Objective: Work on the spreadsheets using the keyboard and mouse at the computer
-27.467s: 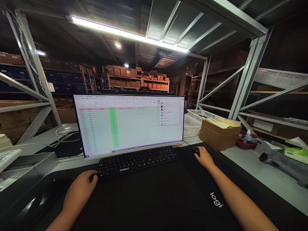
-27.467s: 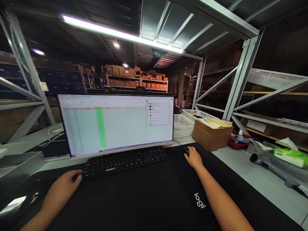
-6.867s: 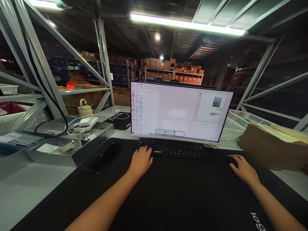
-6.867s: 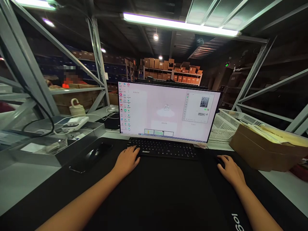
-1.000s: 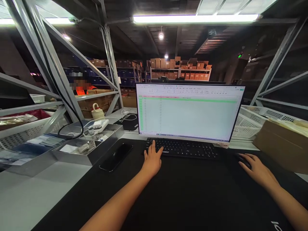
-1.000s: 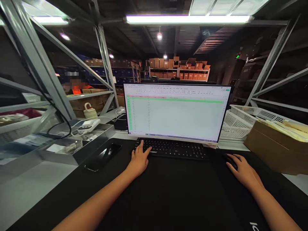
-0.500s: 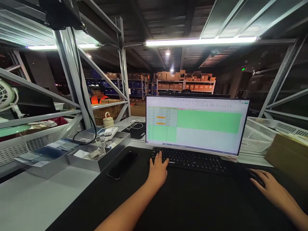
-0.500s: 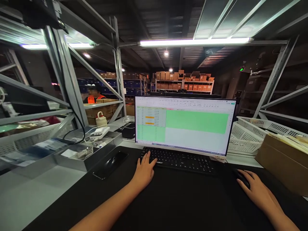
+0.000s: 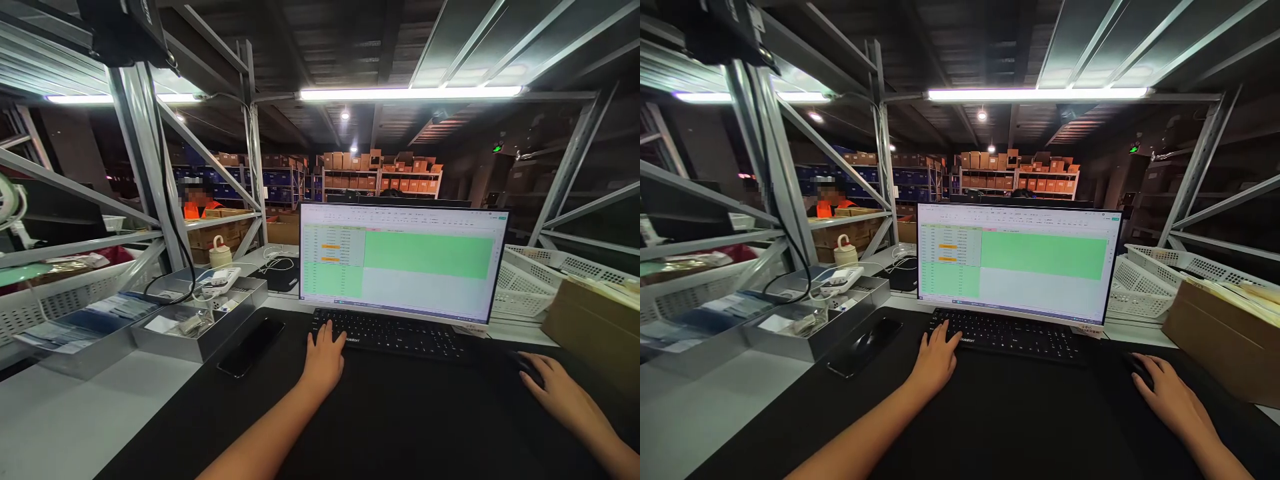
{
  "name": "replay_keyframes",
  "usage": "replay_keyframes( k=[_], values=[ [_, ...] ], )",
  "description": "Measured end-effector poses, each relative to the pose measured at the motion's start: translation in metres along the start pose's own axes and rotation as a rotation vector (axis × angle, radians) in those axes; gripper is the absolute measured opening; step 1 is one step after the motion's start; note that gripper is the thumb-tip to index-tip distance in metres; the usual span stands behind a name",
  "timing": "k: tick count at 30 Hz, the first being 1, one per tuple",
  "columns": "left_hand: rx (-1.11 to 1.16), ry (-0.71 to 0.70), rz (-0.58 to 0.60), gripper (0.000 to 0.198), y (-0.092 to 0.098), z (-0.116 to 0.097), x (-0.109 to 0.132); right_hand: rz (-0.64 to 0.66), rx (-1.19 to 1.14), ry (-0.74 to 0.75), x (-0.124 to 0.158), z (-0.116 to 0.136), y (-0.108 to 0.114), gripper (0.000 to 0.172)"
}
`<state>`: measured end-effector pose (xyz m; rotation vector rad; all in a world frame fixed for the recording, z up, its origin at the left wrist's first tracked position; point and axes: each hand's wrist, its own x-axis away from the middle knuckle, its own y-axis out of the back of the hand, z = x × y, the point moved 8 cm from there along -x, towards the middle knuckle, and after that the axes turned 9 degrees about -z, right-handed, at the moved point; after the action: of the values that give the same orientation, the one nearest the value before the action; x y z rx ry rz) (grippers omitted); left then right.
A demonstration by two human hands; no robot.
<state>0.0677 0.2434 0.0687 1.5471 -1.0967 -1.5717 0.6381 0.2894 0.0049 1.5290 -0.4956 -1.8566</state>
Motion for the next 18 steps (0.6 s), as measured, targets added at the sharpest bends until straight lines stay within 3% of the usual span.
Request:
replay_keyframes(
  k=[18],
  values=[
    [-0.009,0.003,0.001,0.061,-0.0004,-0.0005,0.0002,0.016,0.042,-0.046,0.0026,-0.0082,0.0011,0.057]
  ],
)
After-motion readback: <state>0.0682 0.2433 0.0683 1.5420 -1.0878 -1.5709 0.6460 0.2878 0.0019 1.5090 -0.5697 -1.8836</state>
